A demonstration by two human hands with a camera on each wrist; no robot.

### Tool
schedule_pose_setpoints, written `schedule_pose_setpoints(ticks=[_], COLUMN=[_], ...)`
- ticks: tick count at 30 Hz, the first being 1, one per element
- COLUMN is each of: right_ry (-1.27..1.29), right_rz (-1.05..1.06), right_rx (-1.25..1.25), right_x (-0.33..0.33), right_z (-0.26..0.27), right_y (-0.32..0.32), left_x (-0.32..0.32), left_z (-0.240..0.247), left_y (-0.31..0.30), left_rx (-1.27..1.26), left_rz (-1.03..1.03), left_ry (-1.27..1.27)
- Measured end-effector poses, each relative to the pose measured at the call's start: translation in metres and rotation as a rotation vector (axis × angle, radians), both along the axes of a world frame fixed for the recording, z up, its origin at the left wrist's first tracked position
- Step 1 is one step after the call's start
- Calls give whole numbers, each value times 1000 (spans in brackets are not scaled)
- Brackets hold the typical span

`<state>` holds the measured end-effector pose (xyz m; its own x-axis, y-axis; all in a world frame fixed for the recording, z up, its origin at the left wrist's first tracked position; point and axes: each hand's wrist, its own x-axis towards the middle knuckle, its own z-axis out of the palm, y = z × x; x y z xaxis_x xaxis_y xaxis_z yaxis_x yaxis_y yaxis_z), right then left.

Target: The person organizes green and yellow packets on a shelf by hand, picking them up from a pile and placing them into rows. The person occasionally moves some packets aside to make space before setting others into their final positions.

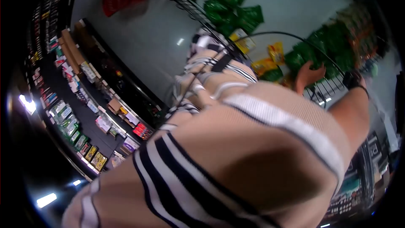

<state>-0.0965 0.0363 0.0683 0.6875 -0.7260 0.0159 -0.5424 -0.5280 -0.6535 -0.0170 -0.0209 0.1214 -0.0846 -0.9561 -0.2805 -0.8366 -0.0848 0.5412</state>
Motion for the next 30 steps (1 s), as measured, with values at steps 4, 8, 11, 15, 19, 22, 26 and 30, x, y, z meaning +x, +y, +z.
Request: schedule_pose_setpoints(ticks=[4, 8, 11, 15, 19, 22, 26, 30], right_ry=[-5, 50, 228, 442, 282, 357, 363, 116], right_rz=[393, 505, 614, 588, 501, 555, 640, 510], right_rx=[-157, 214, 195, 229, 514, 442, 449, 587], right_x=[29, 54, 77, 100, 106, 103, 98, 82], right_z=[-73, -110, -132, -164, -150, -150, -159, -123], right_y=[16, 60, 74, 83, 101, 104, 96, 71], left_x=[8, 34, 77, 140, 122, 98, 66, 68], left_z=[13, 24, 9, -67, -202, -169, -166, -164], left_y=[31, 73, 135, 228, 277, 290, 286, 288], left_rx=[-50, -74, -20, 338, 452, 325, 201, 156], left_rz=[-15, 91, 185, 404, 1057, 1004, 1037, 1049], left_ry=[41, 85, 33, -48, -2, 268, 65, 135])
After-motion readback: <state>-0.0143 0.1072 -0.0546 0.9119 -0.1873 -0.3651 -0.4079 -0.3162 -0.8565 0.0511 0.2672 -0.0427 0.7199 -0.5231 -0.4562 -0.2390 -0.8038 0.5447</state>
